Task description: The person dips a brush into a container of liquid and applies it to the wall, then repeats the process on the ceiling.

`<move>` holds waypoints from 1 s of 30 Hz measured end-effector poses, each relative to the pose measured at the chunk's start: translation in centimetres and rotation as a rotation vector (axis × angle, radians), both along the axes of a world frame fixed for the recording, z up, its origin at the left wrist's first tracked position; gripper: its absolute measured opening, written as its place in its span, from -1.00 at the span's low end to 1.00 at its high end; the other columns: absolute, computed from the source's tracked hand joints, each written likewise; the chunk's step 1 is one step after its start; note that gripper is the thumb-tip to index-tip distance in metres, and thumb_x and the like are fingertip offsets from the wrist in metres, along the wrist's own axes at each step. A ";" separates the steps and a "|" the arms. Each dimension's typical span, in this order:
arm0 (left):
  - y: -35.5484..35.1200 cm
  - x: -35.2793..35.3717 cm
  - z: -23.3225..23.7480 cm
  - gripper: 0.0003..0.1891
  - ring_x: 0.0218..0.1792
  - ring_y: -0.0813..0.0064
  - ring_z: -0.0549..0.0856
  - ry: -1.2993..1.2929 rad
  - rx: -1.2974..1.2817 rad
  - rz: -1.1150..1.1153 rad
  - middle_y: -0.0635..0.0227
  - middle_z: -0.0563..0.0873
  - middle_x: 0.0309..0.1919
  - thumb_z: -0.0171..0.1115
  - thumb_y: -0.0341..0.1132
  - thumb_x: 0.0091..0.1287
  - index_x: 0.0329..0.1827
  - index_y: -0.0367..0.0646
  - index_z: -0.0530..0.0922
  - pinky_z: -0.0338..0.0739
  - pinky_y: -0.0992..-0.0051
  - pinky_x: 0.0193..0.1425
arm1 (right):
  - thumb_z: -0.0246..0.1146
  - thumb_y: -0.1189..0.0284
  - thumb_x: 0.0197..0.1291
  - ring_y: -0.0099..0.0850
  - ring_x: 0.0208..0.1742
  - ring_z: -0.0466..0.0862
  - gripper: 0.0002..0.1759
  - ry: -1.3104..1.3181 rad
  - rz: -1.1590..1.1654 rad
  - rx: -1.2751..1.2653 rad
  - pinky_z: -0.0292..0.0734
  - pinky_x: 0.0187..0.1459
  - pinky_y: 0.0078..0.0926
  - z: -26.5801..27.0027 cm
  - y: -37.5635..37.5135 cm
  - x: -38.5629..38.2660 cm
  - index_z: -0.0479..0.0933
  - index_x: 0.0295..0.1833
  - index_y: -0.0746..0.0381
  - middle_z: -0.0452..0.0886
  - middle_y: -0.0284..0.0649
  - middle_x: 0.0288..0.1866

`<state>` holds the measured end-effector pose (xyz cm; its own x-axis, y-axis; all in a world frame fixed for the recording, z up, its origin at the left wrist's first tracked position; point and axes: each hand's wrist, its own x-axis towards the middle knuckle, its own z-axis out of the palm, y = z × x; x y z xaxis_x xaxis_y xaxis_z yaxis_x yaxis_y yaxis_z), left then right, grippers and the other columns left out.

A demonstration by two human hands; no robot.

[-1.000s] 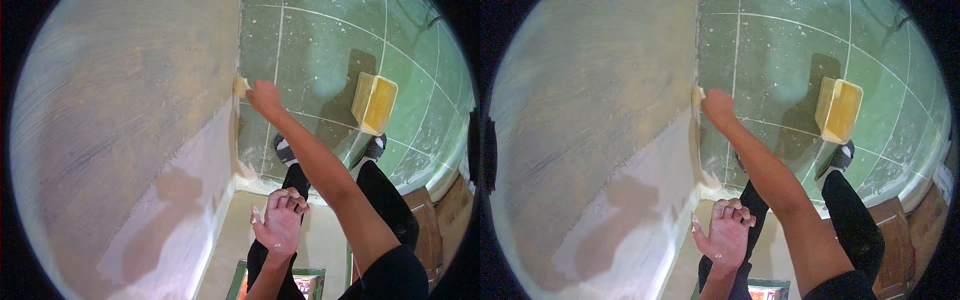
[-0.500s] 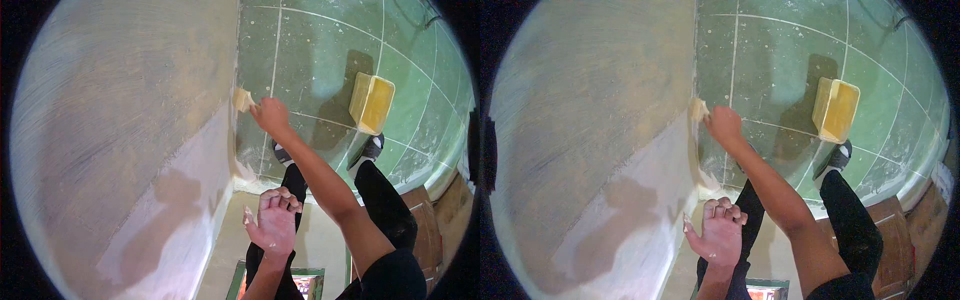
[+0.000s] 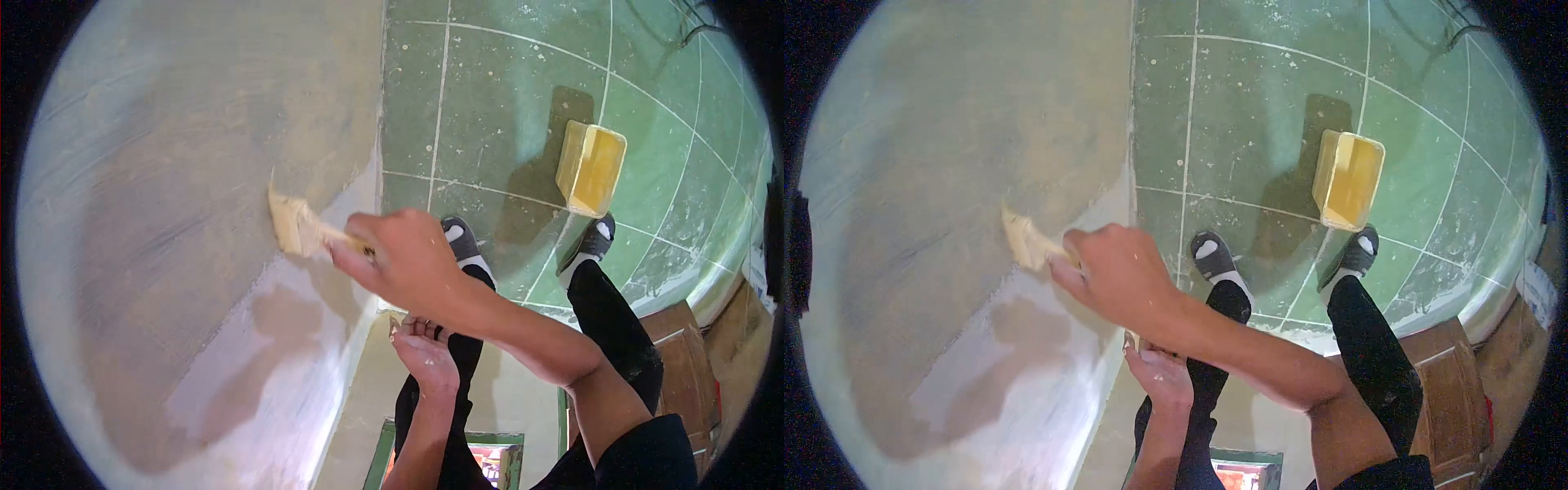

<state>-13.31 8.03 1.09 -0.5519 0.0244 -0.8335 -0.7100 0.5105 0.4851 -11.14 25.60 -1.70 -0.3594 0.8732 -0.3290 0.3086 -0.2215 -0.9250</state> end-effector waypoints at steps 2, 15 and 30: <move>0.7 0.3 0.0 -0.45 -0.10 0.40 0.58 0.046 -0.002 0.020 0.31 0.61 -0.15 -0.16 0.22 0.48 -0.03 -0.14 0.49 0.48 0.34 -0.03 | 0.34 0.10 0.14 0.04 -0.45 0.67 -0.61 0.056 0.048 -0.053 0.57 -0.37 -0.09 -0.1 0.2 1.2 0.66 -0.34 0.27 0.61 0.06 -0.56; -0.7 0.3 -0.6 -0.39 -0.02 0.37 0.57 -0.045 0.035 -0.119 0.30 0.61 -0.09 -0.09 0.29 0.43 0.02 -0.14 0.48 0.42 0.33 0.01 | 0.31 -0.02 0.14 0.04 -0.32 0.68 -0.52 -0.496 -0.026 -0.113 0.56 -0.26 -0.04 -24.1 -2.2 -2.2 0.72 -0.38 0.23 0.66 0.02 -0.45; -2.1 -0.6 -0.3 -0.38 0.03 0.35 0.55 -0.085 0.008 -0.097 0.33 0.61 -0.08 -0.08 0.31 0.40 0.07 -0.11 0.47 0.36 0.28 0.09 | 0.42 0.13 0.08 -0.18 -0.59 0.57 -0.63 0.278 -0.038 0.081 0.46 -0.49 -0.33 0.3 2.0 0.9 0.67 -0.41 0.26 0.57 -0.05 -0.60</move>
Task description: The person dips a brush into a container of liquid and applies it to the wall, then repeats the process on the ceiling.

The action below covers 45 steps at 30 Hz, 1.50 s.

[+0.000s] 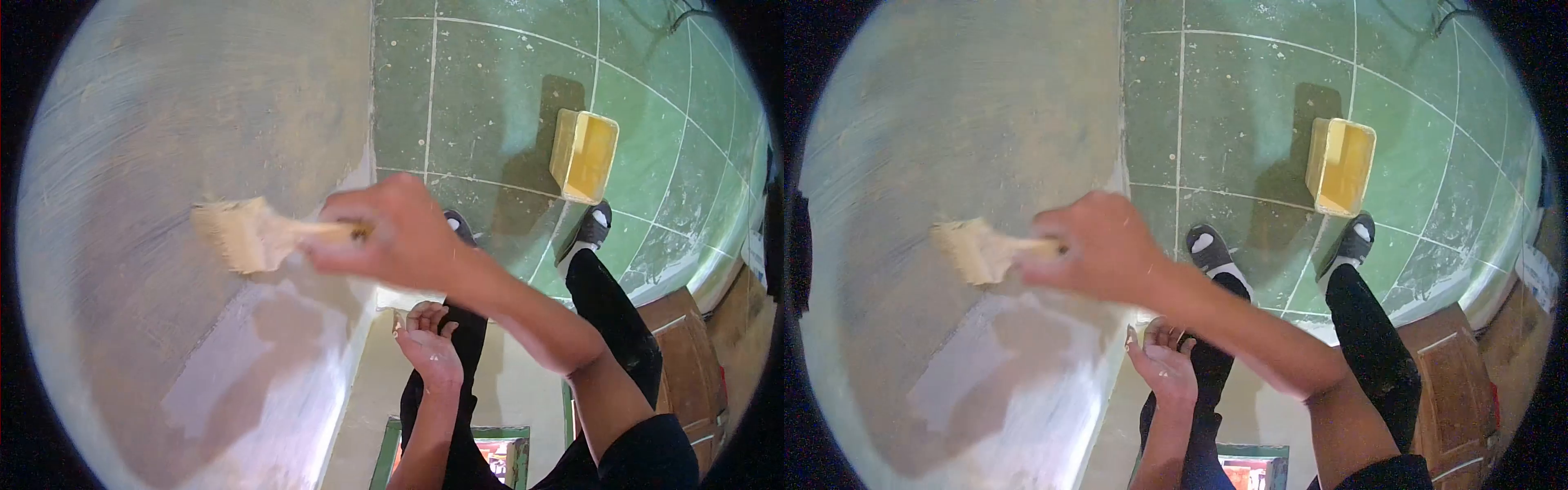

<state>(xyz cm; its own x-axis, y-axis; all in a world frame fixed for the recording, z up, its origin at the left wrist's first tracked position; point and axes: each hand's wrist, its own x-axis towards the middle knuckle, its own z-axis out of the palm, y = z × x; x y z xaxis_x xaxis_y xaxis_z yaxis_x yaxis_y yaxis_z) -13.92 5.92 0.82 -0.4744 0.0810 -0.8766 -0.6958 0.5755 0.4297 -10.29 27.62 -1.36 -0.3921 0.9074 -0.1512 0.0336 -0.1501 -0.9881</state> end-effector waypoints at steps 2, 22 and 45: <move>0.2 0.1 0.0 -0.38 0.03 0.33 0.56 -0.005 0.010 -0.009 0.32 0.60 -0.08 -0.07 0.31 0.40 0.05 -0.13 0.47 0.37 0.28 0.08 | 0.47 0.16 0.04 -0.24 -0.60 0.52 -0.65 0.138 -0.002 -0.160 0.43 -0.50 -0.40 -5.9 -0.7 -0.6 0.69 -0.38 0.26 0.58 -0.08 -0.58; 0.5 -0.5 -0.2 -0.44 0.04 0.30 0.58 -0.027 0.015 -0.010 0.28 0.62 -0.05 -0.04 0.22 0.39 0.03 -0.14 0.49 0.47 0.27 0.03 | 0.36 0.03 0.06 0.07 -0.40 0.65 -0.55 -0.393 0.042 -0.191 0.54 -0.31 -0.05 -15.6 -4.7 -1.9 0.68 -0.42 0.27 0.61 0.08 -0.50; 1.7 -0.2 0.2 -0.46 0.06 0.28 0.58 -0.044 0.134 -0.023 0.26 0.61 -0.05 0.01 0.17 0.38 0.02 -0.17 0.50 0.50 0.28 0.04 | 0.27 0.20 0.14 0.06 -0.17 0.72 -0.64 -0.753 0.023 -0.251 0.64 -0.10 -0.03 -28.4 -3.4 -8.2 0.68 -0.28 0.33 0.71 0.12 -0.26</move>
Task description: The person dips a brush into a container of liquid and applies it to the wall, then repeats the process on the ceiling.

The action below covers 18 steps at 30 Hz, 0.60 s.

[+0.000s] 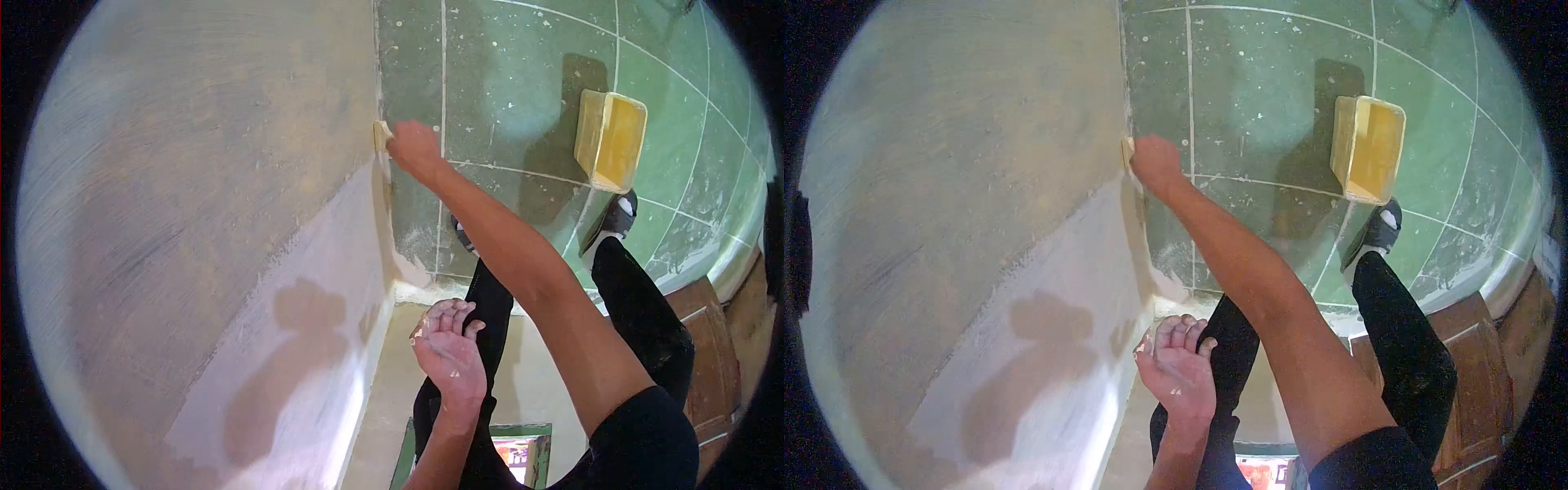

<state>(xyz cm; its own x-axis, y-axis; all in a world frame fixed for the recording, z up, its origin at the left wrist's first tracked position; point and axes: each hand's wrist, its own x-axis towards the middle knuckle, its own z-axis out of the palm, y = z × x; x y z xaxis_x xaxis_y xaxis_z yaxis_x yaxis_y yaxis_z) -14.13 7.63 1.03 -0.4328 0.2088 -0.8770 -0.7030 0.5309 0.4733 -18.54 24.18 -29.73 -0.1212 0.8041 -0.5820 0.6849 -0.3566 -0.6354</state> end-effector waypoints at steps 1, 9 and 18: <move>-0.1 -0.1 -0.1 -0.47 0.06 0.28 0.58 -0.018 0.007 0.005 0.25 0.61 -0.04 0.01 0.17 0.37 0.02 -0.17 0.51 0.50 0.28 0.03 | 0.27 0.19 0.13 0.06 -0.17 0.72 -0.63 0.016 0.012 0.044 0.64 -0.11 -0.03 0.2 0.2 0.0 0.68 -0.28 0.32 0.71 0.11 -0.27; 0.2 -0.5 0.3 -0.47 0.07 0.27 0.59 -0.066 -0.031 0.037 0.24 0.61 -0.02 0.01 0.16 0.37 0.03 -0.17 0.51 0.50 0.28 0.05 | 0.30 0.09 0.10 0.04 -0.25 0.72 -0.57 -0.025 0.099 -0.075 0.64 -0.16 -0.03 2.2 -1.0 4.0 0.69 -0.30 0.31 0.71 0.08 -0.32; 0.2 -0.6 0.2 -0.46 0.11 0.23 0.57 -0.121 0.014 0.026 0.23 0.61 -0.01 -0.02 0.15 0.37 0.06 -0.17 0.51 0.48 0.27 0.10 | 0.39 0.08 0.07 0.02 -0.04 0.70 -0.54 0.126 0.176 -0.085 0.62 -0.02 -0.05 3.7 0.9 4.9 0.68 -0.24 0.32 0.69 0.10 -0.20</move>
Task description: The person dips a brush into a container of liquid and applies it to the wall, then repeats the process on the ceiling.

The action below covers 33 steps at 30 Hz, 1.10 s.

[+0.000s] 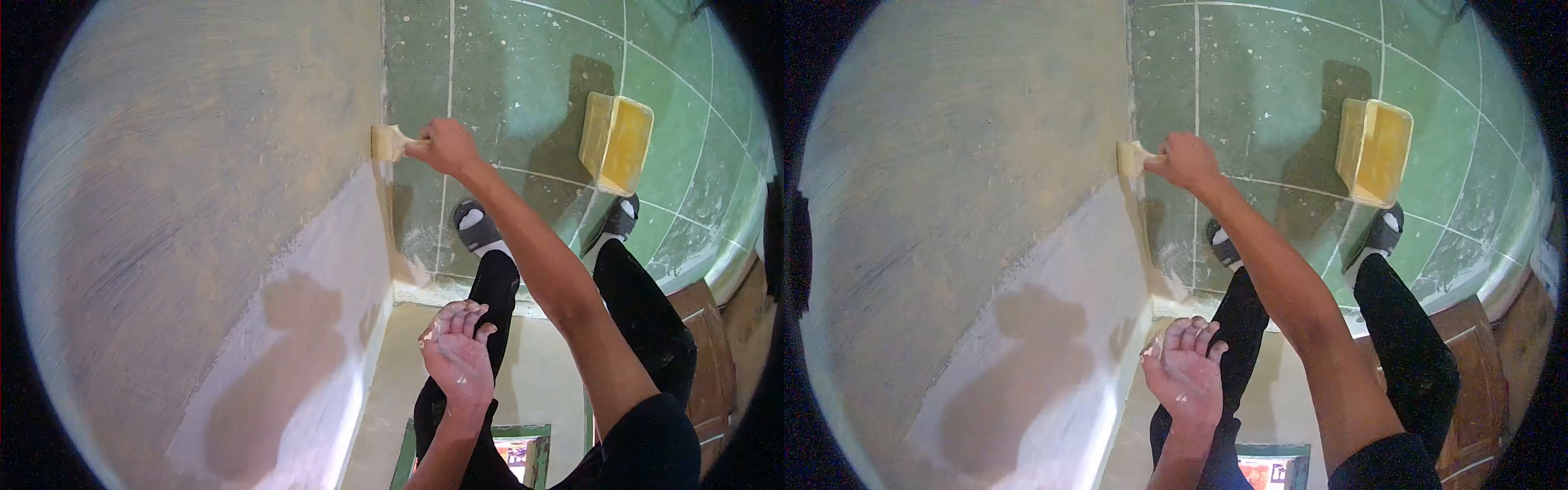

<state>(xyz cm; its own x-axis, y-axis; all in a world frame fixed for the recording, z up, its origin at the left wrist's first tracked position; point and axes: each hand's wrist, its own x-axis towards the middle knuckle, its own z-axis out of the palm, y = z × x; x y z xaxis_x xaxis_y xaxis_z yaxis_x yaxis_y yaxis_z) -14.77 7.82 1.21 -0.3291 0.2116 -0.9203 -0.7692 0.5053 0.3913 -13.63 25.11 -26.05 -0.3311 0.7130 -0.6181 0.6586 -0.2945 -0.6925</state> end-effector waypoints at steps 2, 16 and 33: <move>-0.2 0.0 0.0 -0.46 0.11 0.23 0.57 -0.003 -0.006 0.002 0.24 0.61 0.00 -0.02 0.15 0.37 0.06 -0.17 0.51 0.48 0.27 0.11 | 0.40 0.06 0.06 0.03 -0.07 0.70 -0.53 -0.155 -0.043 0.025 0.63 -0.05 -0.05 -1.2 -0.5 -0.2 0.68 -0.24 0.31 0.70 0.09 -0.19; -0.1 0.3 -0.2 -0.45 0.13 0.22 0.57 0.004 0.044 -0.009 0.23 0.61 0.02 -0.07 0.15 0.42 0.08 -0.19 0.51 0.47 0.26 0.11 | 0.37 0.03 0.05 0.09 -0.27 0.68 -0.53 -0.094 -0.108 0.110 0.60 -0.19 -0.02 -3.6 -0.3 -0.1 0.67 -0.37 0.30 0.66 0.10 -0.34; 0.4 1.0 -0.5 -0.48 0.11 0.26 0.59 0.033 0.034 -0.026 0.26 0.63 -0.02 -0.12 0.11 0.45 0.06 -0.19 0.53 0.50 0.29 0.08 | 0.39 0.06 0.05 0.03 -0.17 0.70 -0.55 -0.158 -0.187 0.169 0.61 -0.13 -0.05 -3.8 2.4 -3.8 0.69 -0.23 0.28 0.70 0.06 -0.27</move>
<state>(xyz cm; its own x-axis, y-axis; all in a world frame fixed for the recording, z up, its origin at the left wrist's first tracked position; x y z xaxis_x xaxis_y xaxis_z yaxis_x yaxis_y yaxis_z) -13.78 8.22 0.73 -0.3530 0.2512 -0.9013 -0.7427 0.5106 0.4332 -17.43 27.51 -29.83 -0.0931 0.8498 -0.5188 0.7073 -0.3103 -0.6352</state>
